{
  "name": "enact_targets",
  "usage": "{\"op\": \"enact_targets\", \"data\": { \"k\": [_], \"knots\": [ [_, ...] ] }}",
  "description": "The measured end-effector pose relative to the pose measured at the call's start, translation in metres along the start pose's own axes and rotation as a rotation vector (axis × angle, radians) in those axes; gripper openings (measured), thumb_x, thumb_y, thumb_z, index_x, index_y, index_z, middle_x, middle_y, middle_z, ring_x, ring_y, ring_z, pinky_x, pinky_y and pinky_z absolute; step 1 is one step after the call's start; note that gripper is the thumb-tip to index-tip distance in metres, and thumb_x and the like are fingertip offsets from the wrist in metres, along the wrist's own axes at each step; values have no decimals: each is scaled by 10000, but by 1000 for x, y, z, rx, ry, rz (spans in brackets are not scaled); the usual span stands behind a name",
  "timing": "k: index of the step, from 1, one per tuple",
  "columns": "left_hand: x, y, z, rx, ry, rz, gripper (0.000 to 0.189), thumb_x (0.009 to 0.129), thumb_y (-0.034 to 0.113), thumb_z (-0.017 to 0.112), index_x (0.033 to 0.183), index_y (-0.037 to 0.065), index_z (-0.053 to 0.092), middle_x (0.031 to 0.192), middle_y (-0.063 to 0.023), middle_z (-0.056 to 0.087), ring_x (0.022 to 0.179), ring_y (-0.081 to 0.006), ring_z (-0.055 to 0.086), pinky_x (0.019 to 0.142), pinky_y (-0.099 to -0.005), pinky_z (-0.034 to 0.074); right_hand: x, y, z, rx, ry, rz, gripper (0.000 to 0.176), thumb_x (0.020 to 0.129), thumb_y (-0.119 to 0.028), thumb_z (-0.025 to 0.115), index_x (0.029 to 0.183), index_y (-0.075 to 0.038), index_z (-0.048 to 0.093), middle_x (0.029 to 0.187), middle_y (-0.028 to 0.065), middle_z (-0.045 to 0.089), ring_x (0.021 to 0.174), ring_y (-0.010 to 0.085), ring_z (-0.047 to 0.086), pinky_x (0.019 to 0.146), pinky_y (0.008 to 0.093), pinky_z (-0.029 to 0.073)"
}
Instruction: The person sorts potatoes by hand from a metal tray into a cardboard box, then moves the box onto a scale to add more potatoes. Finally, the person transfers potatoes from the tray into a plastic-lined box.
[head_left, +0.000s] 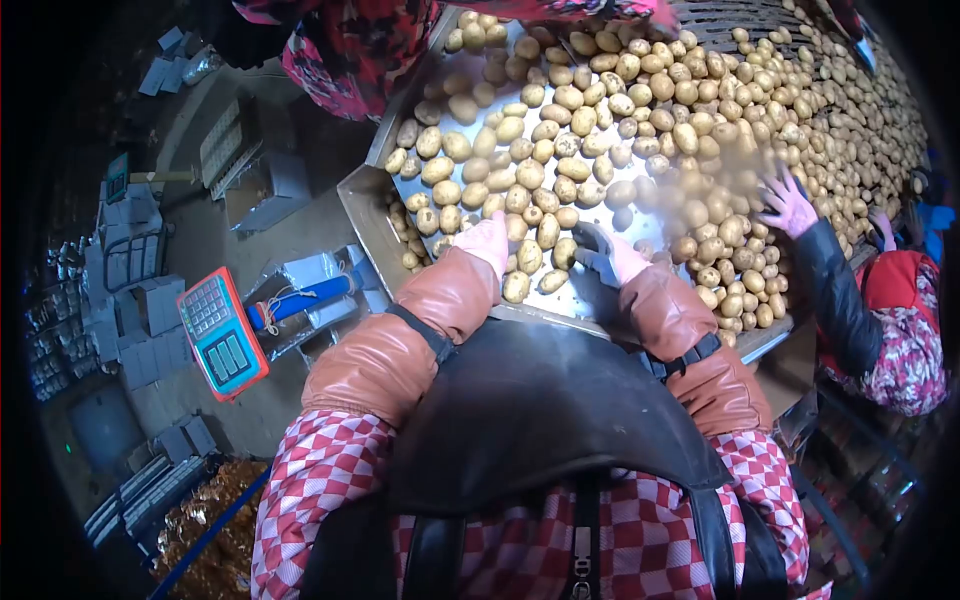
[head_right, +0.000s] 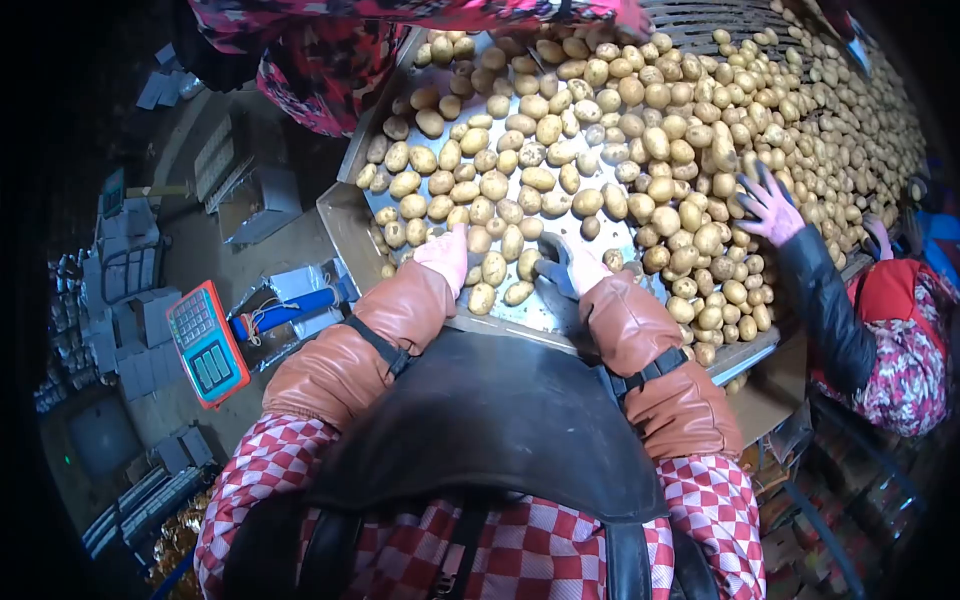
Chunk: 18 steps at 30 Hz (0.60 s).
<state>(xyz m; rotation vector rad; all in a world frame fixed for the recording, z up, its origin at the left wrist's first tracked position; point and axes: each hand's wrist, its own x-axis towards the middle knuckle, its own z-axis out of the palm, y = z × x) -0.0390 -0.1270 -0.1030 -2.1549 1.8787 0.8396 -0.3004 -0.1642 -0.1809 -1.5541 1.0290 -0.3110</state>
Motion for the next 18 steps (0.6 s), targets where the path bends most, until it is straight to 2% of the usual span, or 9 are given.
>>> {"op": "enact_targets", "data": {
  "k": [1,3,5,8,11,14,15,16,18],
  "knots": [
    [-4,-2,-6,-34,-22,-8,339,996,154,329,1281,45,476,1099,-228,659,996,-362,657,860,-454,513,-4,-17,-7,1,2,-6,546,866,-191,674,1349,-7,501,1207,187,624,1076,253,627,904,355,510],
    [-4,-17,-4,-241,15,-96,358,1004,240,390,1271,46,531,1121,-214,659,1028,-338,649,904,-432,500,-18,-76,-32,241,-168,421,476,903,-227,654,1315,-19,535,1137,132,639,971,179,640,781,329,543],
    [-12,-13,-24,-354,23,-84,396,996,330,456,1271,67,569,1144,-201,659,1071,-328,632,943,-412,481,-31,-70,-36,535,-69,310,510,937,-337,623,1356,-72,505,1121,73,630,926,155,628,719,322,550],
    [-22,34,-64,-509,-10,72,447,944,441,556,1256,124,603,1156,-183,663,1099,-328,617,958,-397,456,-34,-79,-25,1035,-21,341,631,959,-480,539,1471,-156,367,1338,70,515,1089,245,602,877,390,547],
    [22,71,-59,-614,48,355,317,946,287,582,1226,144,623,1139,-171,666,1057,-323,633,913,-372,477,-6,-78,-24,1368,-133,252,605,954,-525,534,1400,-126,444,1270,62,557,1070,237,612,858,398,556],
    [43,80,-53,-942,108,463,348,908,266,611,1226,125,611,1190,-151,644,1139,-330,587,992,-398,441,14,-73,-35,1116,145,254,399,936,-307,584,1260,-77,549,1053,37,596,847,165,577,657,302,516],
    [51,73,-45,-527,342,587,381,895,285,622,1243,130,598,1254,-144,604,1219,-338,519,1037,-437,394,14,-89,-45,1023,228,354,367,917,-238,602,1239,-68,562,965,26,590,735,135,547,574,243,480],
    [60,56,-32,-95,555,685,416,882,304,633,1259,135,586,1317,-137,564,1298,-347,450,1082,-476,346,24,-41,-62,1333,77,360,365,915,-272,620,1210,-61,582,883,7,556,638,87,490,486,175,397],
    [57,2,-22,-28,310,710,466,845,319,672,1263,138,572,1404,-139,477,1358,-360,362,1116,-539,276,6,-67,-67,1144,259,424,361,919,-294,618,1191,-57,596,842,0,556,594,56,458,432,164,319]
  ]
}}
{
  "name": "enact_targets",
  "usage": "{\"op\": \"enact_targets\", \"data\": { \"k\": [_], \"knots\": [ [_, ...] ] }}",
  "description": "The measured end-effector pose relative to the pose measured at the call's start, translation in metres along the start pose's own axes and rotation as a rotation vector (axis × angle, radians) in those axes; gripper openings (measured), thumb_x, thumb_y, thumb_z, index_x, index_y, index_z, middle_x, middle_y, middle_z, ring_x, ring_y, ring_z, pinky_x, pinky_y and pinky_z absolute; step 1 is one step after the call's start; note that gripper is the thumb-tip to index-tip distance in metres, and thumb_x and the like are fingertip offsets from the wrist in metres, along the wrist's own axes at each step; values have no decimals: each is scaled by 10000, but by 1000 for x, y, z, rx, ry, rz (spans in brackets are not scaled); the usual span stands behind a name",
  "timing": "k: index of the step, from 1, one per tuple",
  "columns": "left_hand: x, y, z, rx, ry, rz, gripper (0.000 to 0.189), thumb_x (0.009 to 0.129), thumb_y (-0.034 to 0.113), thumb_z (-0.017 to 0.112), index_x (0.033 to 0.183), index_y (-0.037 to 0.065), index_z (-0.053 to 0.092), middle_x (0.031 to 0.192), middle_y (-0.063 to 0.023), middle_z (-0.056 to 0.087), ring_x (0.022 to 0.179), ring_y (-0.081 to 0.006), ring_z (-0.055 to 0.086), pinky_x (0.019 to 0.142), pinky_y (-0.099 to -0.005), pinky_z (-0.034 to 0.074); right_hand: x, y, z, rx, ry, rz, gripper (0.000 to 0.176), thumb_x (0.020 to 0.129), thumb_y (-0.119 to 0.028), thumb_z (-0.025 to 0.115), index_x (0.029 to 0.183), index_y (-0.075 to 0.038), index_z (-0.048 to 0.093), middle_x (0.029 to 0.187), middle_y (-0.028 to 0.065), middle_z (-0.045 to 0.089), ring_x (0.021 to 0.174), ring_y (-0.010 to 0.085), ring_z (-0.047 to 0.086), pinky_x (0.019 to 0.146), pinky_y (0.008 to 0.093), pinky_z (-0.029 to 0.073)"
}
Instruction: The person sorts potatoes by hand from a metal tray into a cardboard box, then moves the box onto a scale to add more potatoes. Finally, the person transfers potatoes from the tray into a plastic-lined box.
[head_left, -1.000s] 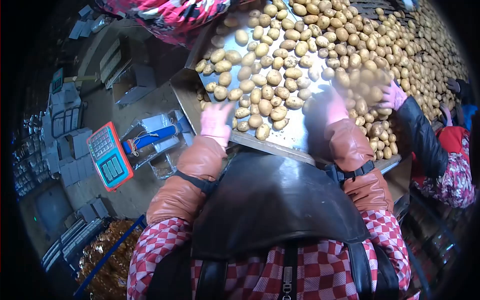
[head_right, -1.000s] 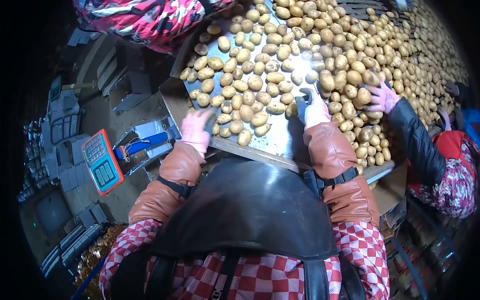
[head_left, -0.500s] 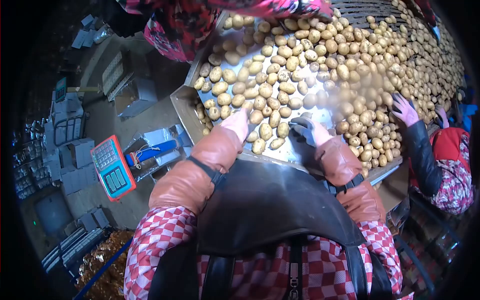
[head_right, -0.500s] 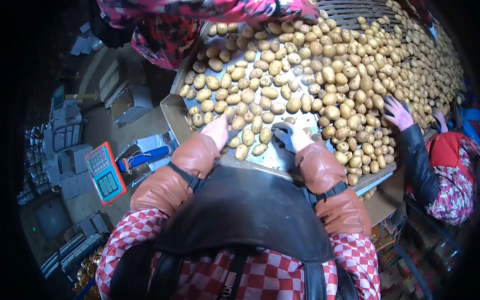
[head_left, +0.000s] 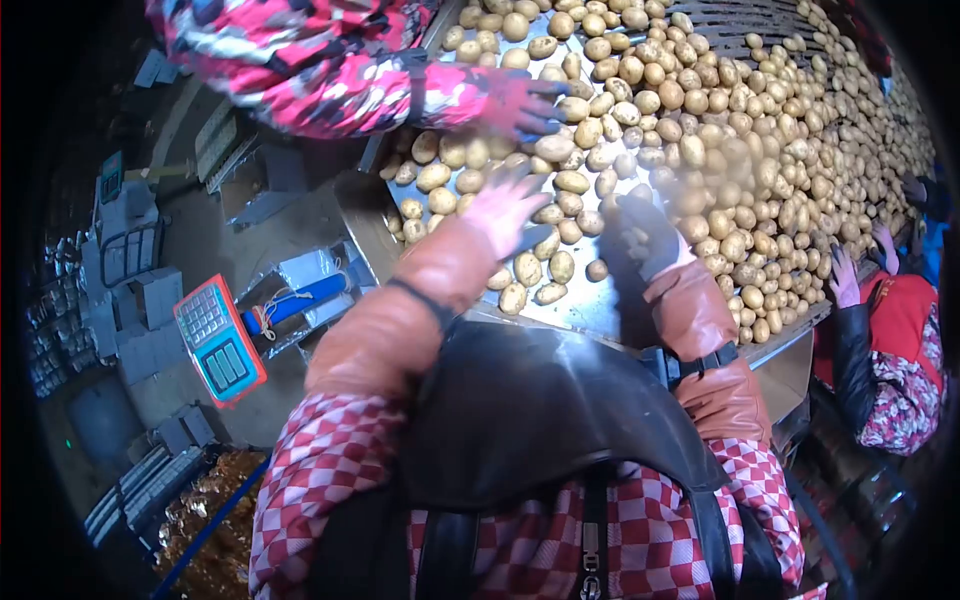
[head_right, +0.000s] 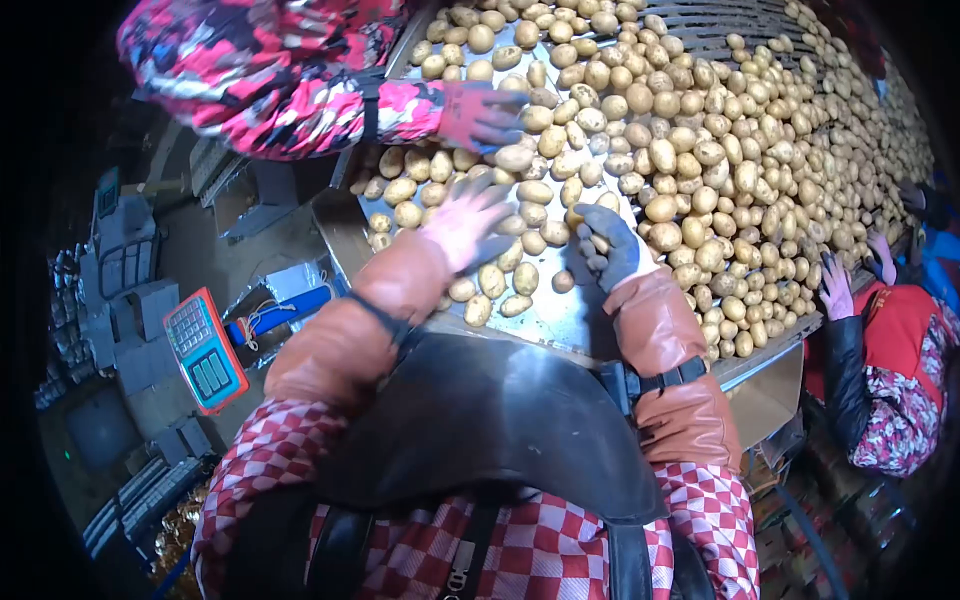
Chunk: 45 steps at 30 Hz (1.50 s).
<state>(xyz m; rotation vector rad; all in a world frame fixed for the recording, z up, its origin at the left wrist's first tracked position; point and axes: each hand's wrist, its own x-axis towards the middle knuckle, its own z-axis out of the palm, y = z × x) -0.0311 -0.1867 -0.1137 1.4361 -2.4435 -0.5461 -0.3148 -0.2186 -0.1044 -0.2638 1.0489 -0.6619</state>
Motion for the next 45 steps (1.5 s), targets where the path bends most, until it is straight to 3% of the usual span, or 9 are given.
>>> {"op": "enact_targets", "data": {
  "k": [6,12,18,19,22,29,34,42,45],
  "knots": [
    [-75,0,-16,159,127,-420,387,815,294,717,1151,125,628,1270,-134,562,1225,-347,490,1028,-491,368,-35,-7,-57,-346,-20,-222,358,973,-194,550,1270,6,564,901,49,648,710,95,598,572,207,458],
    [24,18,-7,-91,218,-109,375,827,167,672,1195,115,616,1190,-142,614,1160,-350,550,993,-450,429,-28,-18,-64,-1004,401,-905,396,828,49,538,1208,-18,628,1161,155,639,1071,278,610,939,348,481],
    [87,23,-4,84,-93,-251,641,816,495,670,1369,210,518,1493,-192,349,1392,-390,303,1130,-588,203,-61,-22,4,-2023,583,-570,602,682,22,559,1271,-101,562,1206,112,601,1224,426,464,1021,520,395],
    [78,23,-6,97,-98,-145,614,824,477,670,1358,207,529,1475,-184,373,1382,-394,315,1125,-581,221,-55,-5,-11,-2019,445,-840,464,722,-35,611,1172,-141,651,1209,163,617,1167,394,548,1015,480,420],
    [28,7,-4,84,-46,-64,540,854,405,662,1339,200,545,1415,-160,444,1353,-399,350,1109,-556,271,-73,34,-30,-1473,41,-582,441,803,-67,634,1239,-138,631,1313,176,577,1217,372,543,1056,423,428],
    [-50,5,-2,190,-37,-193,458,876,263,619,1325,199,559,1388,-128,487,1338,-362,388,1130,-557,239,-76,13,-60,-619,322,-543,294,914,-18,575,1194,-38,662,1133,104,701,1052,186,654,939,297,495],
    [-77,10,-19,163,38,-205,361,861,262,642,1214,189,636,1296,-124,559,1286,-361,449,1104,-524,302,-74,-24,-2,-1175,361,-564,303,920,-152,622,1211,-81,670,1108,113,712,997,162,667,894,282,508],
    [-85,26,-25,-2,-31,-452,257,780,162,675,1035,186,699,1038,-82,665,1071,-352,578,960,-487,410,-49,-9,-22,-913,314,-408,405,863,-173,689,1263,-134,640,979,105,708,794,122,632,746,279,531],
    [-61,47,-11,21,52,-44,332,839,277,680,1144,149,650,1206,-116,595,1196,-358,499,1014,-510,377,-40,18,-112,-810,350,-309,439,855,-166,702,1282,-105,619,975,85,699,806,130,640,743,280,529]
  ]
}}
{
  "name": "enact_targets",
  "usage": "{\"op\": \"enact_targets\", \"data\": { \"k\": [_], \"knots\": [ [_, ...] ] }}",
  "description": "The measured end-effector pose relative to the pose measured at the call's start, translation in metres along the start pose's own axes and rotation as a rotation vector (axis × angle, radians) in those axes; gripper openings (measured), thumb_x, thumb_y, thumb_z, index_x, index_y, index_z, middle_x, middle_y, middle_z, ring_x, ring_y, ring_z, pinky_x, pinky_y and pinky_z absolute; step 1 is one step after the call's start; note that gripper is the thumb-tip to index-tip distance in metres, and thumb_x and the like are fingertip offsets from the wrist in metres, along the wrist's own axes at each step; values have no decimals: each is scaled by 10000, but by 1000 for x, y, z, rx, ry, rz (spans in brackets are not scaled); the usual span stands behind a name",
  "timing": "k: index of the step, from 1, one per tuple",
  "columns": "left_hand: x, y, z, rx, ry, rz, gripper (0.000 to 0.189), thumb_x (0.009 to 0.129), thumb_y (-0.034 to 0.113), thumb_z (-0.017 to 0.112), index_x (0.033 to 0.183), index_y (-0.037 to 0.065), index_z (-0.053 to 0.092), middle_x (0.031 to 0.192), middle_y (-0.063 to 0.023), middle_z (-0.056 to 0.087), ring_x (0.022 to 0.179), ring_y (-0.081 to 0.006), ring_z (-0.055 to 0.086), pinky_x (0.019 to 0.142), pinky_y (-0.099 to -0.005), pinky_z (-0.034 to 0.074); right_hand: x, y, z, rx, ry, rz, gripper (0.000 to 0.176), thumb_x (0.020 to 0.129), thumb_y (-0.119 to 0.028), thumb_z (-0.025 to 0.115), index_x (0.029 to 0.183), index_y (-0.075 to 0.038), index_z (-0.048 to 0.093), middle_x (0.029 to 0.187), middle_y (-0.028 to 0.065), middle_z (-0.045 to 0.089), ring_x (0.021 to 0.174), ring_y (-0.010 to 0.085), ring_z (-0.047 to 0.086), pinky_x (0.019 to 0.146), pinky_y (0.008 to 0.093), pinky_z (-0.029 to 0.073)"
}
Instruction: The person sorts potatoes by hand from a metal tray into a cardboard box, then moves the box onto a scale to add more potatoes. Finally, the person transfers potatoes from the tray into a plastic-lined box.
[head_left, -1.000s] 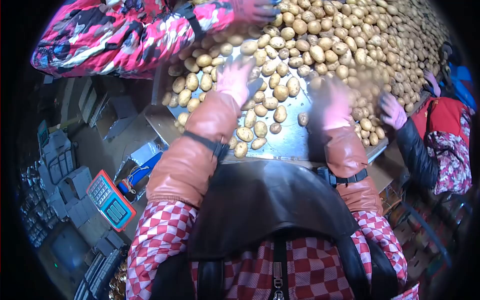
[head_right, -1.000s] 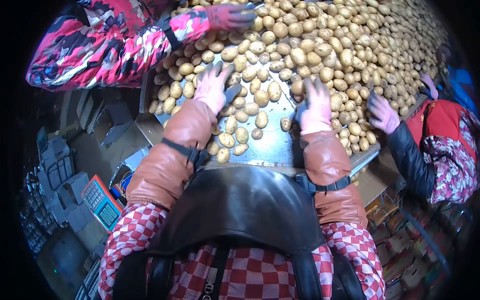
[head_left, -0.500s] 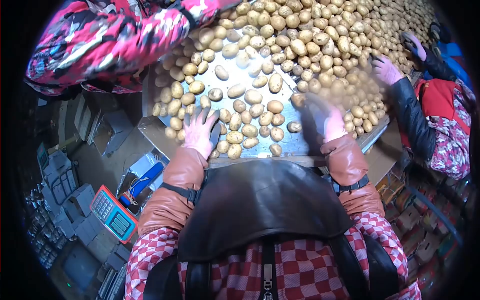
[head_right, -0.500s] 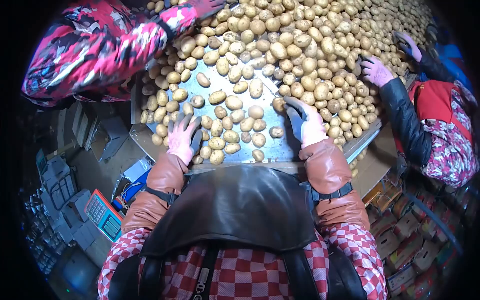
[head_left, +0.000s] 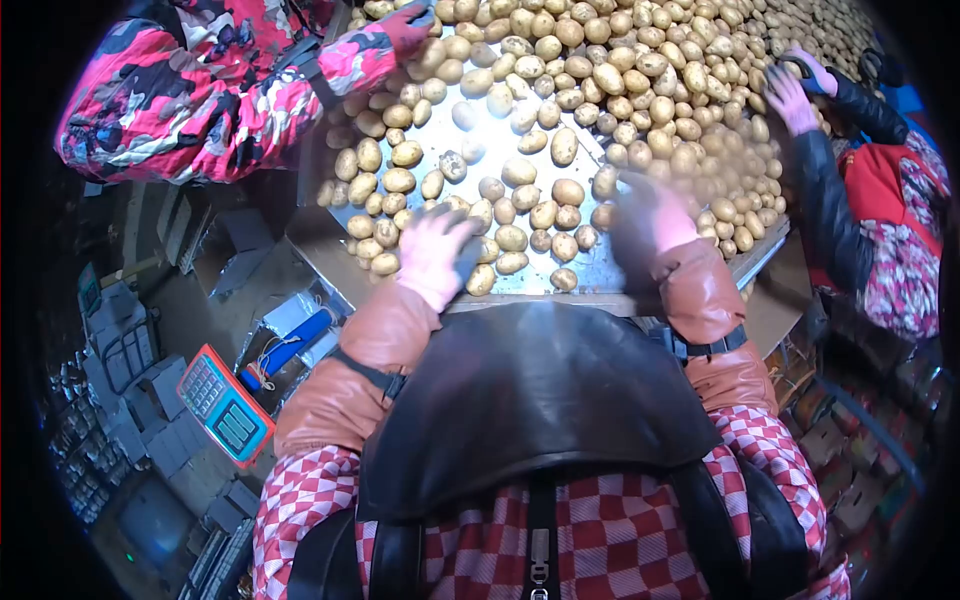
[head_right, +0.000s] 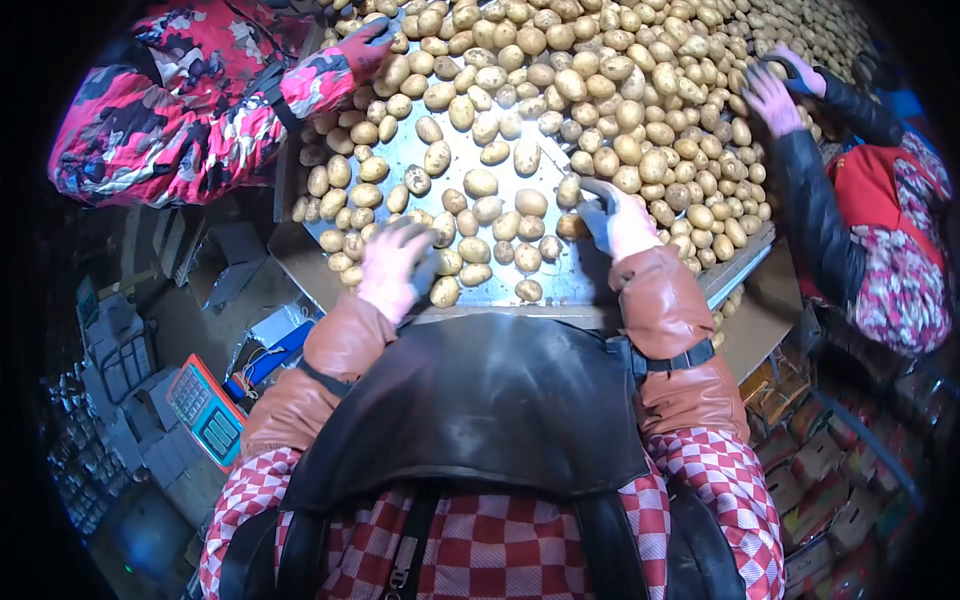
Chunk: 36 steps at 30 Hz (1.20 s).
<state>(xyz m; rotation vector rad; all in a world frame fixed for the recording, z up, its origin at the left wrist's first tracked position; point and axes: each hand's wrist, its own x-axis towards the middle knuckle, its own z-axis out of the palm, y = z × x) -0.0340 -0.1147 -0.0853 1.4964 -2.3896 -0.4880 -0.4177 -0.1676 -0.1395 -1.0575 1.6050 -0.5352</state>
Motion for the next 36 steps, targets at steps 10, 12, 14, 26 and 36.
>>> {"op": "enact_targets", "data": {
  "k": [10,12,14,26,36],
  "knots": [
    [20,-47,9,396,-3,-81,450,893,303,606,1320,175,539,1317,-150,548,1240,-373,497,1034,-522,369,-62,85,-21,147,200,79,441,865,-250,687,1276,-106,618,874,73,674,777,174,616,748,325,510],
    [26,-28,12,206,-14,-103,393,892,269,605,1271,169,574,1200,-134,614,1128,-353,573,952,-488,435,-70,97,-20,269,246,110,392,875,-249,676,1234,-96,646,863,69,678,749,164,617,718,315,514],
    [48,28,7,4,-290,-47,318,909,220,559,1215,140,588,1129,-163,632,1017,-348,623,860,-465,488,-75,85,-9,220,48,178,280,899,-227,652,1137,-85,685,812,44,677,680,128,601,636,287,495],
    [84,40,57,55,-658,-257,491,852,386,685,1182,50,549,1083,-217,656,1013,-367,642,874,-438,503,-116,16,24,582,-293,339,404,952,-220,627,1307,-33,575,904,34,660,705,110,614,595,242,490],
    [89,107,27,-1273,-940,-612,322,965,228,609,1178,-13,595,983,-119,662,818,-195,637,682,-359,533,-115,24,63,1000,-377,167,501,946,-312,580,1396,-113,486,1098,61,669,777,152,656,680,307,553]
  ]
}}
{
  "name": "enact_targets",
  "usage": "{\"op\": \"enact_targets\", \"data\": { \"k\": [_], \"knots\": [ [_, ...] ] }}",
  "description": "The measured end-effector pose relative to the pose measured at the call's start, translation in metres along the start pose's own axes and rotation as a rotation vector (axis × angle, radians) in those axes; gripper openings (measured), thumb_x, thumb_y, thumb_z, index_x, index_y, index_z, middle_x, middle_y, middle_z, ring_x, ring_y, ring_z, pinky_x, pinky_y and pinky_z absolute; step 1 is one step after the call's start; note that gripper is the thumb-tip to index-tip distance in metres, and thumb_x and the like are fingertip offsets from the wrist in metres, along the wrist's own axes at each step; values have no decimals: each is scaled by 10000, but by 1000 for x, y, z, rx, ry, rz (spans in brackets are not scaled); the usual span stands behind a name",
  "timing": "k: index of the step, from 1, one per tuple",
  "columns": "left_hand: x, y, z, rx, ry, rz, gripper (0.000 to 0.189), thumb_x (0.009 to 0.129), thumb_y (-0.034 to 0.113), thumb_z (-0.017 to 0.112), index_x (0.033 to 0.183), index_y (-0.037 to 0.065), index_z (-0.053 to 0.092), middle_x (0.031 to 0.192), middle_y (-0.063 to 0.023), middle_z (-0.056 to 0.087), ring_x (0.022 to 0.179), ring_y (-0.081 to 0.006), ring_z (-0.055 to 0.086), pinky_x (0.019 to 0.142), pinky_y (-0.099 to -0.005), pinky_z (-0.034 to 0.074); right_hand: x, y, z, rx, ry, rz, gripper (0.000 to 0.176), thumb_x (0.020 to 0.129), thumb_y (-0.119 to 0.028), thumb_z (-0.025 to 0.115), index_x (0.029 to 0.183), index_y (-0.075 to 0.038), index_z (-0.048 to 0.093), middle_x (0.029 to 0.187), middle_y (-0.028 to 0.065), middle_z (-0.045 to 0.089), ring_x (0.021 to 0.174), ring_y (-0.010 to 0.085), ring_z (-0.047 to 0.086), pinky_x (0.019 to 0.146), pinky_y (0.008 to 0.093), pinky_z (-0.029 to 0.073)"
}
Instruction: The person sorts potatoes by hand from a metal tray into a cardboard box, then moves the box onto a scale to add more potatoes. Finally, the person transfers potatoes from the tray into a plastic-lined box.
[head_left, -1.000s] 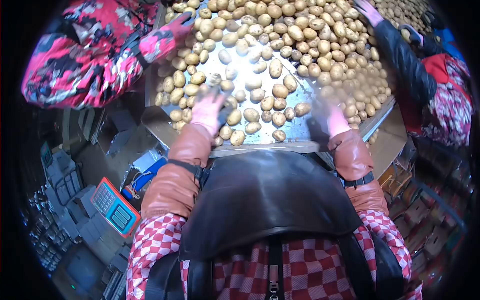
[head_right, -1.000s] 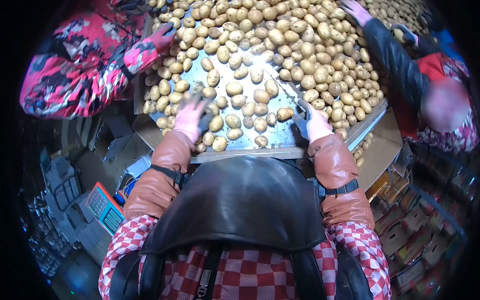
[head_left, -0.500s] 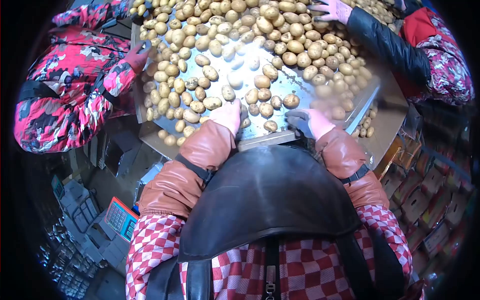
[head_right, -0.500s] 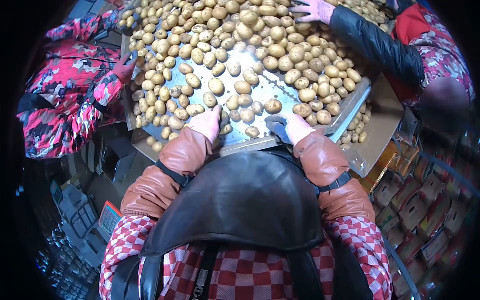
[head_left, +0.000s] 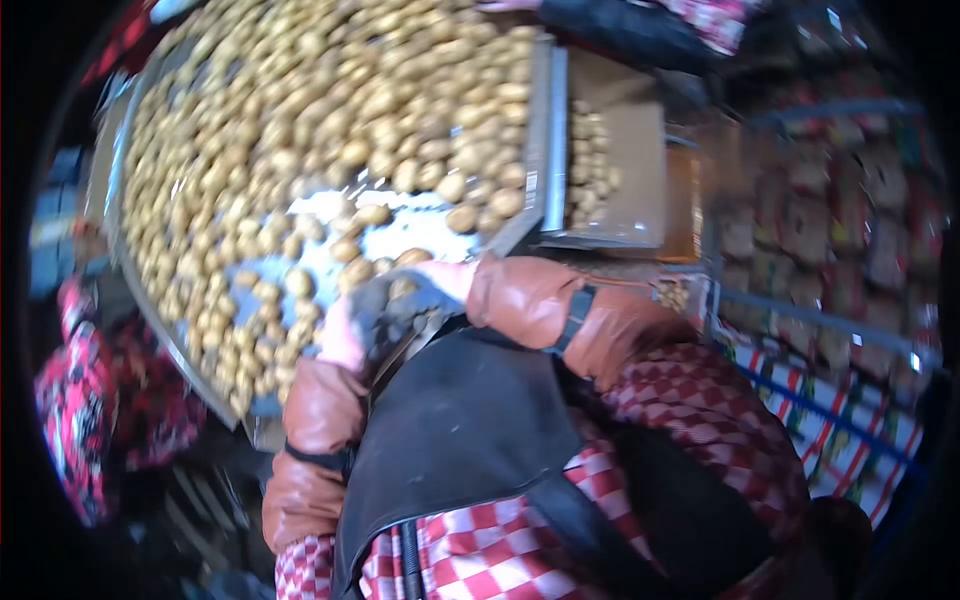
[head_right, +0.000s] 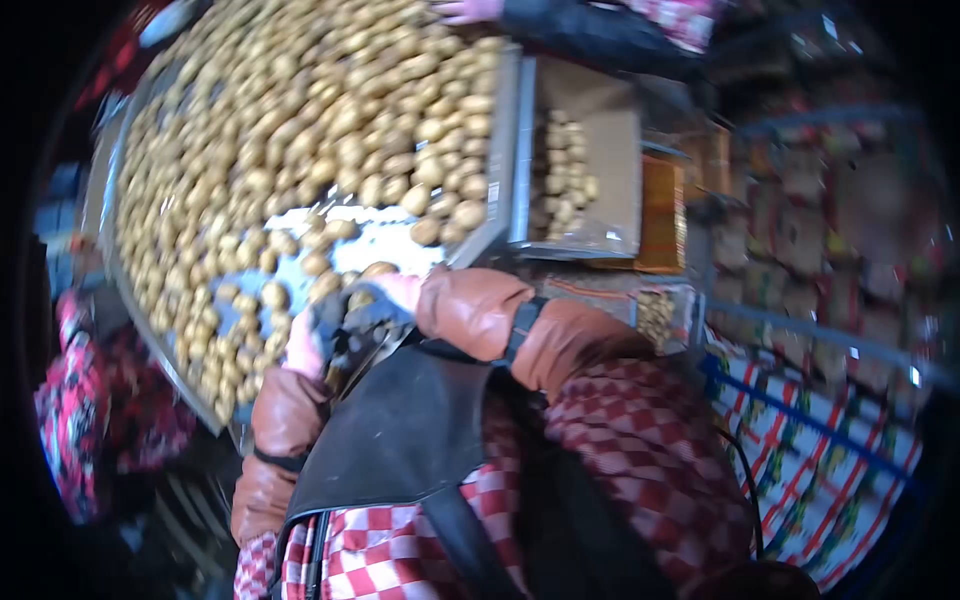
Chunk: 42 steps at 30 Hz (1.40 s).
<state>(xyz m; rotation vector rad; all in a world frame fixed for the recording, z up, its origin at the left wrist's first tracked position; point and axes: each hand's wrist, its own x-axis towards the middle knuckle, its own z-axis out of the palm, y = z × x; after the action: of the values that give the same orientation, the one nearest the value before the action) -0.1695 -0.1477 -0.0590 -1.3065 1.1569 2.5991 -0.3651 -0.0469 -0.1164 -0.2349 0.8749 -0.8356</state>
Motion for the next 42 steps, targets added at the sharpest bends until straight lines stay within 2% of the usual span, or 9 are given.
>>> {"op": "enact_targets", "data": {
  "k": [9,15,18,20,24,28,32,36,42],
  "knots": [
    [43,-49,-82,481,418,280,368,985,252,605,1208,-40,622,1029,-60,690,888,-134,633,805,-296,523,-194,-33,-91,-48,794,-360,397,876,-397,611,1105,-75,648,870,106,669,701,200,614,581,333,491],
    [48,-49,-86,502,444,288,369,981,279,613,1192,-23,637,1011,-37,689,859,-105,619,766,-268,513,-355,-80,-219,790,1111,-1020,435,886,-540,586,1034,-132,567,1031,75,606,889,182,575,694,298,465],
    [47,-57,-90,427,401,384,401,995,298,582,1232,-24,614,1097,-70,679,976,-142,616,864,-290,499,-371,-36,-236,329,1402,-898,441,897,-437,572,1212,-142,476,1214,88,519,1079,226,497,858,344,419],
    [34,-49,-81,320,500,275,424,998,284,578,1316,5,559,1221,-72,622,1094,-161,583,955,-318,470,-378,24,-227,-1204,1774,-9,501,904,-367,562,1330,-150,415,1336,96,462,1206,256,445,967,374,389],
    [2,-64,-123,838,895,571,402,943,297,605,1283,83,597,1186,-206,641,1135,-341,599,1005,-412,443,-370,45,-105,-1659,1229,1025,670,921,-301,525,1533,-184,279,1562,112,314,1429,308,318,1128,438,330],
    [-10,-37,-148,1243,1296,422,511,904,374,630,1337,124,527,1393,-224,462,1271,-425,446,1067,-521,343,-379,70,-142,-1517,1012,1271,580,974,-296,430,1519,-146,299,1533,112,370,1419,289,336,1122,440,335],
    [-24,-72,-112,1346,962,336,617,891,396,632,1435,181,435,1486,-191,371,1378,-469,294,1142,-583,220,-351,118,-263,-2641,987,156,380,967,-102,424,1336,-75,510,1289,129,556,1213,274,503,1006,409,388],
    [-67,-109,-94,1503,754,410,593,865,274,643,1423,196,457,1457,-139,431,1381,-437,304,1131,-609,202,-177,15,-124,-568,802,-451,438,922,-13,531,1356,-50,485,1054,106,600,770,124,594,672,198,480],
    [-70,-119,-95,1411,848,475,514,867,278,628,1361,211,501,1390,-114,476,1359,-395,330,1109,-600,230,-29,-79,33,-877,272,-122,270,941,-137,616,1189,-33,637,904,72,672,708,123,625,624,262,508]
  ]
}}
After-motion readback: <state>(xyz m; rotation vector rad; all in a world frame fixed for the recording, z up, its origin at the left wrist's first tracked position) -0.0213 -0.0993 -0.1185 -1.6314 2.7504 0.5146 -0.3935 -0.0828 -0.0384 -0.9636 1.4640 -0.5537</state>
